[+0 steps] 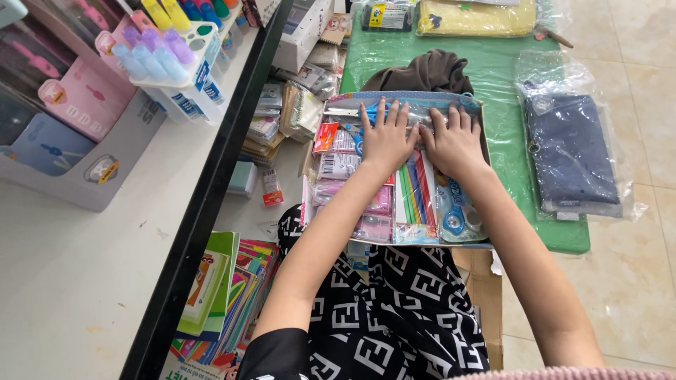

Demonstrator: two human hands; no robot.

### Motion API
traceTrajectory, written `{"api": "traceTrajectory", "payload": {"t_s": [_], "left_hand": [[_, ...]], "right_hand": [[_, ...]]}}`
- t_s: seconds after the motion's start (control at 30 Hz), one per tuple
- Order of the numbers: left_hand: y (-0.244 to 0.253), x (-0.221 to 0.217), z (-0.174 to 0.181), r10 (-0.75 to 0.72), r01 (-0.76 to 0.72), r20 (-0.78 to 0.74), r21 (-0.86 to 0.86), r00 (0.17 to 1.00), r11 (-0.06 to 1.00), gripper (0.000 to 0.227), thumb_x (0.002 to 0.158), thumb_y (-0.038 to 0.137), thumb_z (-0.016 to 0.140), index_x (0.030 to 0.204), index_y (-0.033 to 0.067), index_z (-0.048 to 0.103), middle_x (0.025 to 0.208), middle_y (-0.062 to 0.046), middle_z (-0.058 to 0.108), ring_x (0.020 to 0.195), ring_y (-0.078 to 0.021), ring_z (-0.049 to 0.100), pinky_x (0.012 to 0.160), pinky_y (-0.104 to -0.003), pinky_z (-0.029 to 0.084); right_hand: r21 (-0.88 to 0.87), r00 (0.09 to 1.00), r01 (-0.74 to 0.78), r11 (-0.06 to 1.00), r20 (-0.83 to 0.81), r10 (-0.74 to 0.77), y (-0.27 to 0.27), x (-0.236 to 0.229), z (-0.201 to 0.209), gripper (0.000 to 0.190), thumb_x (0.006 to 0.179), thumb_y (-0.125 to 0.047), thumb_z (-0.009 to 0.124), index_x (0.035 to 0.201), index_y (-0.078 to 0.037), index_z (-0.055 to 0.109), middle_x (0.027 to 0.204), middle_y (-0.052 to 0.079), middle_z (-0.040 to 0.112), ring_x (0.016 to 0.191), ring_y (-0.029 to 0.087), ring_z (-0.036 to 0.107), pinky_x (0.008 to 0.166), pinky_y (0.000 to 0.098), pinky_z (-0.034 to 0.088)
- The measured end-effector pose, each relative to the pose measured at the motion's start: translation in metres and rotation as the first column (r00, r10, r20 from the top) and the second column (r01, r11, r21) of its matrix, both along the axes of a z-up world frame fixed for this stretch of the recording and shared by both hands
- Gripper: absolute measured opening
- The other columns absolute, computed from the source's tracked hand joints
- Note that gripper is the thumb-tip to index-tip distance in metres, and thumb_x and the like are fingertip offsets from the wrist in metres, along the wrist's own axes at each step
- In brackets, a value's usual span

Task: Organizing various toys and stationery items on shelves and in a box.

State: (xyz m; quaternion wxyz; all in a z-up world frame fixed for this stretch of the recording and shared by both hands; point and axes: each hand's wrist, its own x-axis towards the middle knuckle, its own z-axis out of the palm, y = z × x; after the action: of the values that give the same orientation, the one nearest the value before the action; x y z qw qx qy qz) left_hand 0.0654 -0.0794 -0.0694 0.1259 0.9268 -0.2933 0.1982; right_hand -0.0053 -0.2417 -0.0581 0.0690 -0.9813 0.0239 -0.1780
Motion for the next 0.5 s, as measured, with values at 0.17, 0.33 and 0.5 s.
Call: {"api": "traceTrajectory", "payload": {"t_s": [0.17,0.33,0.5], "left_hand": [[0.005,-0.008,0.016,-0.053,0.053,0.010,-0.062,0.999,0.997,0.061,0.100,0.045,0.053,0.153,0.0161,0.044,0.158,-0.008,0.042,0.148,-0.0328,0.036,0.119,-0.075,0.015],[0.007,-0.005,0.013,-0.071,0.110,0.178,-0.219,0.981,0.970,0.061,0.103,0.041,0.053,0.158,0.0166,0.040,0.165,-0.006,0.037,0.154,-0.0301,0.036,0.125,-0.069,0.020],[0.004,0.001,0.008,0.031,-0.031,-0.036,0.006,0.999,1.000,0.058,0.105,0.053,0.043,0.150,0.0170,0.049,0.159,-0.012,0.043,0.152,-0.0355,0.034,0.123,-0.066,0.015]], "right_hand": [[-0.012,1.000,-0.002,1.000,0.016,0.002,0.002,-0.001,-0.001,0.059,0.107,-0.046,0.044,0.151,-0.008,0.047,0.153,0.033,0.042,0.141,0.051,0.038,0.113,0.0675,0.025],[-0.043,0.997,-0.024,0.999,0.079,0.027,0.003,-0.003,0.003,0.052,0.107,-0.038,0.041,0.150,-0.010,0.049,0.159,0.032,0.038,0.147,0.050,0.034,0.113,0.0709,0.021],[-0.006,0.998,-0.044,0.999,0.046,0.044,-0.008,0.003,-0.008,0.054,0.111,-0.039,0.037,0.155,-0.009,0.046,0.158,0.036,0.034,0.150,0.056,0.024,0.116,0.0709,0.013]]}}
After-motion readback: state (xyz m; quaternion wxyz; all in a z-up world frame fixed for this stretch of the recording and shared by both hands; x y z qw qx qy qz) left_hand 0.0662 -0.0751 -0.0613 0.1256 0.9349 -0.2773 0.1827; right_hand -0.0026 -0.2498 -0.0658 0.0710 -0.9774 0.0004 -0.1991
